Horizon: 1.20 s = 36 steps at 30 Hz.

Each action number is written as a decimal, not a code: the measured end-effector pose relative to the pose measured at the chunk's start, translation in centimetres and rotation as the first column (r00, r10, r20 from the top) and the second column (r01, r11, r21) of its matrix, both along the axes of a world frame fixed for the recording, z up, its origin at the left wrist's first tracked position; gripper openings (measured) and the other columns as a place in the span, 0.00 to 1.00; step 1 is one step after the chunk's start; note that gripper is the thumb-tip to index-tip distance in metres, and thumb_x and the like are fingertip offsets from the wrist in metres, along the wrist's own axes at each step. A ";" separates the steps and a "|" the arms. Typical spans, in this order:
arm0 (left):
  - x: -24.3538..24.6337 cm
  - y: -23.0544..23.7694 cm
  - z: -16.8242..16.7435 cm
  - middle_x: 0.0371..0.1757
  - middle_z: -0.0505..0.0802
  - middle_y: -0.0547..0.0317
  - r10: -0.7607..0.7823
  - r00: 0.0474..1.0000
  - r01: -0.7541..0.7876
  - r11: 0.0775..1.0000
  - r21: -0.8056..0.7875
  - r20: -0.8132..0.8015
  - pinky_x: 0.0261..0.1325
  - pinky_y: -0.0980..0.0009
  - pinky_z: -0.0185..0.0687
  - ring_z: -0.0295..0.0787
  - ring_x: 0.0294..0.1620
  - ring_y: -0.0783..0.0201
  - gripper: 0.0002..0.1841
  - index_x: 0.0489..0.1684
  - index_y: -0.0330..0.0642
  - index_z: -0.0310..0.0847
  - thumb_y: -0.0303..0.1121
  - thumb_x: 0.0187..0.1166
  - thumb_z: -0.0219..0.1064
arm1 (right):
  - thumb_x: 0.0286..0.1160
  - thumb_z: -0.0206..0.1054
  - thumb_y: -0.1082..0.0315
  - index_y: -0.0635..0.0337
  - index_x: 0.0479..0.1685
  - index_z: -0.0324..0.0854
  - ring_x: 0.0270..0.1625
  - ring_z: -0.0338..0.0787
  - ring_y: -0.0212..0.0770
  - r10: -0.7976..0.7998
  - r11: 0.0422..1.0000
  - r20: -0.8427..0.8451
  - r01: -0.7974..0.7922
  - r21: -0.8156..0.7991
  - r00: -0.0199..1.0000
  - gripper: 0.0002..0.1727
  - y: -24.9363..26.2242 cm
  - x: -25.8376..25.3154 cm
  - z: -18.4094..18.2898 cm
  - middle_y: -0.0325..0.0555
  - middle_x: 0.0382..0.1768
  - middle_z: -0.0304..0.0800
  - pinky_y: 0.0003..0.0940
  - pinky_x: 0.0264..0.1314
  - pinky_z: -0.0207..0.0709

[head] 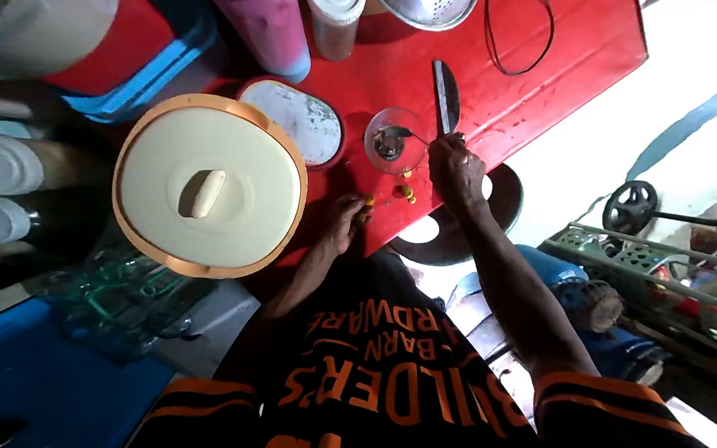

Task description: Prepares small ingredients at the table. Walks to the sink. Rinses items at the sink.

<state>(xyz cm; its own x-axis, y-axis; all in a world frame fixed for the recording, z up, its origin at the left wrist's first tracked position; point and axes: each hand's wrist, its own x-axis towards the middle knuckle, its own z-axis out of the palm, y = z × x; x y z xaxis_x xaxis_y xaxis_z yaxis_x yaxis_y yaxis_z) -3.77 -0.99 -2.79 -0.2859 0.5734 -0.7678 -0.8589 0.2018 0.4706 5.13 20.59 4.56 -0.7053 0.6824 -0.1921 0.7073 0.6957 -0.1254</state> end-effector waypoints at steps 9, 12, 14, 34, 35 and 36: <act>-0.2 -0.1 0.0 0.54 0.89 0.54 -0.032 0.999 0.032 0.999 -0.007 0.017 0.52 0.65 0.89 0.91 0.48 0.62 0.11 0.63 0.39 0.76 0.28 0.90 0.55 | 0.87 0.54 0.62 0.53 0.56 0.89 0.41 0.93 0.67 0.020 1.000 0.160 -0.020 -0.006 0.987 0.17 0.3 0.0 2.3 0.61 0.49 0.92 0.67 0.34 0.79; -0.1 -0.1 -0.6 0.54 0.90 0.54 -0.030 0.999 0.030 0.999 0.016 0.015 0.50 0.65 0.90 0.91 0.47 0.62 0.11 0.61 0.41 0.77 0.29 0.89 0.54 | 0.85 0.56 0.62 0.52 0.55 0.90 0.42 0.93 0.67 0.045 0.999 0.225 -0.039 -0.028 0.973 0.16 0.3 -0.6 2.7 0.61 0.49 0.92 0.67 0.34 0.78; -0.2 -0.1 -0.6 0.55 0.90 0.54 -0.028 0.999 0.028 0.999 0.016 0.028 0.51 0.65 0.89 0.91 0.48 0.62 0.10 0.61 0.41 0.77 0.28 0.90 0.54 | 0.84 0.56 0.63 0.52 0.54 0.90 0.42 0.93 0.67 0.055 0.998 0.236 -0.051 -0.021 0.970 0.16 0.4 -1.0 2.9 0.61 0.49 0.92 0.66 0.33 0.78; -0.5 0.0 -0.8 0.53 0.90 0.57 -0.029 0.999 0.028 0.998 0.051 0.027 0.49 0.66 0.90 0.91 0.46 0.63 0.09 0.57 0.42 0.78 0.27 0.89 0.54 | 0.83 0.58 0.62 0.53 0.49 0.90 0.39 0.92 0.67 0.144 0.989 0.219 -0.149 0.006 0.965 0.14 1.2 -1.1 3.1 0.61 0.45 0.92 0.67 0.30 0.77; -0.4 -0.1 -0.9 0.53 0.90 0.57 -0.030 0.999 0.028 0.998 0.056 0.026 0.48 0.66 0.90 0.91 0.46 0.63 0.09 0.57 0.42 0.79 0.27 0.89 0.54 | 0.83 0.58 0.62 0.53 0.49 0.91 0.40 0.92 0.67 0.148 0.988 0.213 -0.152 0.004 0.966 0.14 1.3 -1.1 3.1 0.61 0.45 0.92 0.67 0.30 0.77; -0.4 -0.1 -0.9 0.53 0.90 0.56 -0.028 0.999 0.026 0.998 0.060 0.028 0.48 0.66 0.90 0.91 0.46 0.63 0.10 0.58 0.42 0.79 0.27 0.89 0.54 | 0.83 0.58 0.62 0.52 0.49 0.91 0.40 0.92 0.67 0.150 0.988 0.214 -0.155 0.003 0.965 0.14 1.3 -1.0 3.1 0.60 0.45 0.92 0.67 0.30 0.77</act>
<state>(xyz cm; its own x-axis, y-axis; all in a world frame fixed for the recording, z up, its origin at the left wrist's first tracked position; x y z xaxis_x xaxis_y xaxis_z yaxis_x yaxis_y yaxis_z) -4.20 -1.08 -3.64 -0.2479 0.6257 -0.7396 -0.8669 0.1975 0.4576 4.13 21.88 7.69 -0.7455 0.5751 -0.3370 0.6016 0.7982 0.0311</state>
